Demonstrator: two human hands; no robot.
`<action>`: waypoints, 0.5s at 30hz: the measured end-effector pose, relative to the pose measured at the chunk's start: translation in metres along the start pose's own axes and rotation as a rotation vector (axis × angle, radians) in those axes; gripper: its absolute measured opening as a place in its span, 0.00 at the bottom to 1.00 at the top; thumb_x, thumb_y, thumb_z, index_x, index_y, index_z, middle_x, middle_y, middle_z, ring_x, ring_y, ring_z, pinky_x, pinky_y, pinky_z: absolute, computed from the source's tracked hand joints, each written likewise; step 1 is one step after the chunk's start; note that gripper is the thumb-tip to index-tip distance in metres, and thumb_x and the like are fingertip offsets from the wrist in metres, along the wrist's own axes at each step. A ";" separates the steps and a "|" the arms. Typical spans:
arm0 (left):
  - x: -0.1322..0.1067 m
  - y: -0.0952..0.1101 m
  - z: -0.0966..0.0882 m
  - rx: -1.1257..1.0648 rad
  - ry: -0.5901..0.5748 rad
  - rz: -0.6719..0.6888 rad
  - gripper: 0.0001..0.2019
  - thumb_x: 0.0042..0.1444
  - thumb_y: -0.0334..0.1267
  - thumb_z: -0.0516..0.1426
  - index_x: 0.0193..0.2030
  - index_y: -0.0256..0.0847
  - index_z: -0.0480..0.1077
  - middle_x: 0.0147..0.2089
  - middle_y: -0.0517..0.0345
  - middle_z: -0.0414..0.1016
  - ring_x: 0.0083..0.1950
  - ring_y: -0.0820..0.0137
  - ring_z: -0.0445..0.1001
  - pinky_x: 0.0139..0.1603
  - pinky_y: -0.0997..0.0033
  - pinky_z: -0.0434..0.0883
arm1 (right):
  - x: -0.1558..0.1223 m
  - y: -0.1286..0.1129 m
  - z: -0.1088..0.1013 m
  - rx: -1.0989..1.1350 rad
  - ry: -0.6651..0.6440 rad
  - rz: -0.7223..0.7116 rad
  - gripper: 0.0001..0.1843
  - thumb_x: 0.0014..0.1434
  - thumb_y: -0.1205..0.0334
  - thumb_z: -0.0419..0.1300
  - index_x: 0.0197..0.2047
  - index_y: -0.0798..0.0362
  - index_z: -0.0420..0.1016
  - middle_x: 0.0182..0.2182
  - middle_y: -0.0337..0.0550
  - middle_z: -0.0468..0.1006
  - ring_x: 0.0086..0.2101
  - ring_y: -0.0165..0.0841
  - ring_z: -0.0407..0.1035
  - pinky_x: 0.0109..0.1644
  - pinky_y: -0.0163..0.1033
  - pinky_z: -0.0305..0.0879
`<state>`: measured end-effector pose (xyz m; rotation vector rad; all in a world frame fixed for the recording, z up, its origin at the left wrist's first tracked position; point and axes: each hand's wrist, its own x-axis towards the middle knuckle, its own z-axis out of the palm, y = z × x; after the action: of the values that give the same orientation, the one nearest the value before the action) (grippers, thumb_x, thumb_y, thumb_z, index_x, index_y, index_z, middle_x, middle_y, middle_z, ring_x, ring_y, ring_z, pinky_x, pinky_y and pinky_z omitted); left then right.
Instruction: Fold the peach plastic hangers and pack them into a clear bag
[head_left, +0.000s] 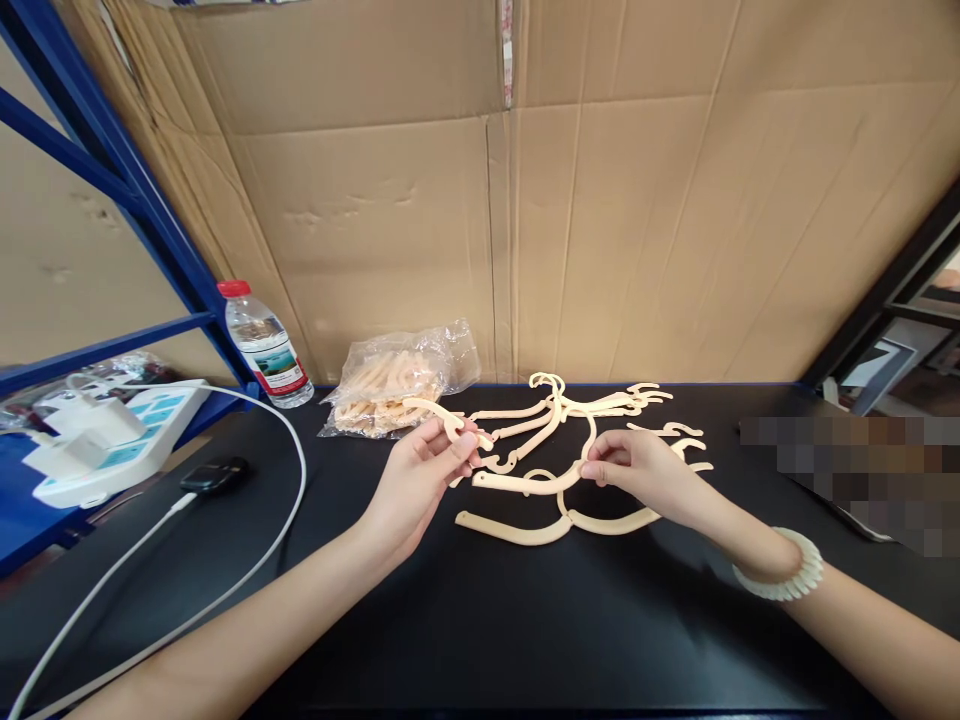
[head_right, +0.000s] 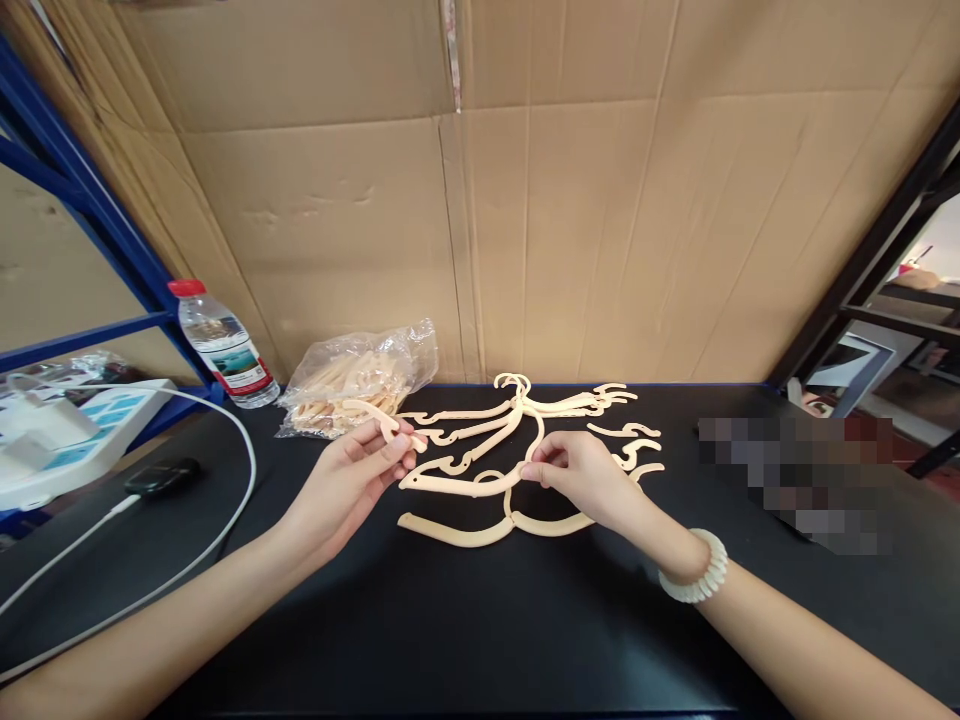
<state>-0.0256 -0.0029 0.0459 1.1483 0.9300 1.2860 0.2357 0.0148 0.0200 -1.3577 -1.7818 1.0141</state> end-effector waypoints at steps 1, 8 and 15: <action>0.000 0.002 0.000 -0.006 0.001 0.024 0.08 0.51 0.38 0.65 0.34 0.38 0.72 0.34 0.60 0.73 0.31 0.77 0.67 0.29 0.79 0.66 | -0.001 -0.002 -0.001 0.015 0.018 -0.026 0.14 0.50 0.50 0.65 0.27 0.52 0.71 0.24 0.39 0.75 0.28 0.33 0.72 0.35 0.39 0.68; -0.001 0.011 -0.001 -0.056 -0.141 0.004 0.08 0.58 0.41 0.59 0.33 0.40 0.67 0.39 0.58 0.68 0.36 0.72 0.65 0.28 0.75 0.66 | -0.003 -0.009 -0.006 0.139 0.151 -0.231 0.14 0.55 0.50 0.64 0.31 0.51 0.68 0.28 0.40 0.75 0.33 0.33 0.72 0.41 0.39 0.69; -0.002 0.005 -0.002 -0.108 -0.296 -0.045 0.06 0.58 0.37 0.60 0.35 0.41 0.65 0.47 0.55 0.70 0.47 0.66 0.69 0.40 0.67 0.72 | -0.008 -0.018 -0.007 0.169 0.338 -0.368 0.12 0.57 0.50 0.62 0.33 0.49 0.71 0.34 0.43 0.75 0.34 0.35 0.71 0.41 0.42 0.71</action>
<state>-0.0290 -0.0052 0.0503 1.1871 0.6570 1.0806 0.2348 0.0057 0.0389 -0.9819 -1.5745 0.6725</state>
